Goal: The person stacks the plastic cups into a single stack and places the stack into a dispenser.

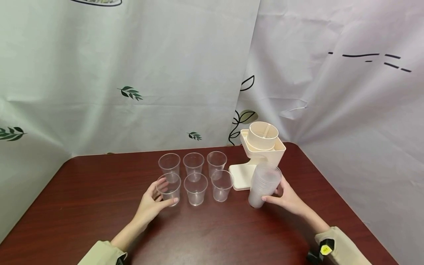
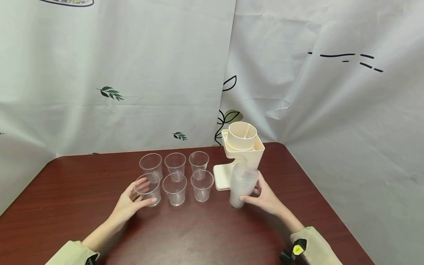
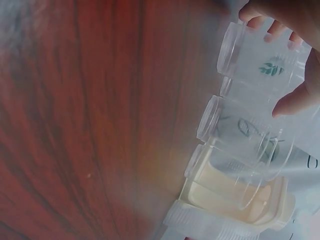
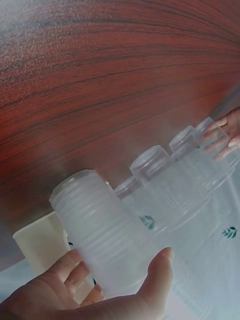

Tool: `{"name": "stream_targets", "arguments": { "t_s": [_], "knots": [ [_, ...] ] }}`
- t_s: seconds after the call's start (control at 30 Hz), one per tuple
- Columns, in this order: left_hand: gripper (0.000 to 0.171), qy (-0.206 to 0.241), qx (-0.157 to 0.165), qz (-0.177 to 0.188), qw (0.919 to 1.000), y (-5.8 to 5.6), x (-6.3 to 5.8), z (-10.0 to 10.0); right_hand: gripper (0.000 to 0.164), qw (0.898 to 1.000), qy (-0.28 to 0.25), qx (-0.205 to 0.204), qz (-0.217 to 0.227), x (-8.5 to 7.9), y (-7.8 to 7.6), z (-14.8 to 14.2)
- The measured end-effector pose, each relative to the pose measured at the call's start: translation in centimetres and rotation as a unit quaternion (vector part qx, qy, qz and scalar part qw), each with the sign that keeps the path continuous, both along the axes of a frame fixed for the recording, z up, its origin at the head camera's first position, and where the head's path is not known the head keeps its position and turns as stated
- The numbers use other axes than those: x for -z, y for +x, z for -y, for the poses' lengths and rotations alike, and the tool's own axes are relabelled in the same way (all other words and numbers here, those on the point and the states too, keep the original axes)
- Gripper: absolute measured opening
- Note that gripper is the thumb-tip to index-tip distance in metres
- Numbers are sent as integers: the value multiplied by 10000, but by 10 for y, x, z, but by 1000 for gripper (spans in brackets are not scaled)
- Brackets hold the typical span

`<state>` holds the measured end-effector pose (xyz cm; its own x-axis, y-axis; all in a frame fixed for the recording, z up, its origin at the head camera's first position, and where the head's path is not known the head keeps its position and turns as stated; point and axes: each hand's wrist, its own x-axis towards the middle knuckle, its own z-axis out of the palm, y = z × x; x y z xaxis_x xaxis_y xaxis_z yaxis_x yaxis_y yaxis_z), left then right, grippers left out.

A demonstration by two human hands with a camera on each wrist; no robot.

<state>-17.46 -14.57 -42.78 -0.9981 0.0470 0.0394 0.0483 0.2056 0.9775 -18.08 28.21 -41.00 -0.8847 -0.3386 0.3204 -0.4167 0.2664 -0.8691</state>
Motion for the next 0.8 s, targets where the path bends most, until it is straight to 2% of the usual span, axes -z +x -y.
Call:
{"name": "stream_targets", "arguments": {
  "t_s": [0.33, 0.57, 0.8],
  "knots": [
    [79, -111, -169, -2, 9998, 1, 1, 1, 94, 10000, 10, 38, 79, -1, 1, 1],
    [70, -141, -136, 44, 9998, 2, 4, 1, 96, 10000, -30, -8, 87, -1, 0, 1],
    [69, -134, -115, 22, 9998, 2, 5, 0, 96, 10000, -16, 43, 34, 1, 0, 0]
  ]
}}
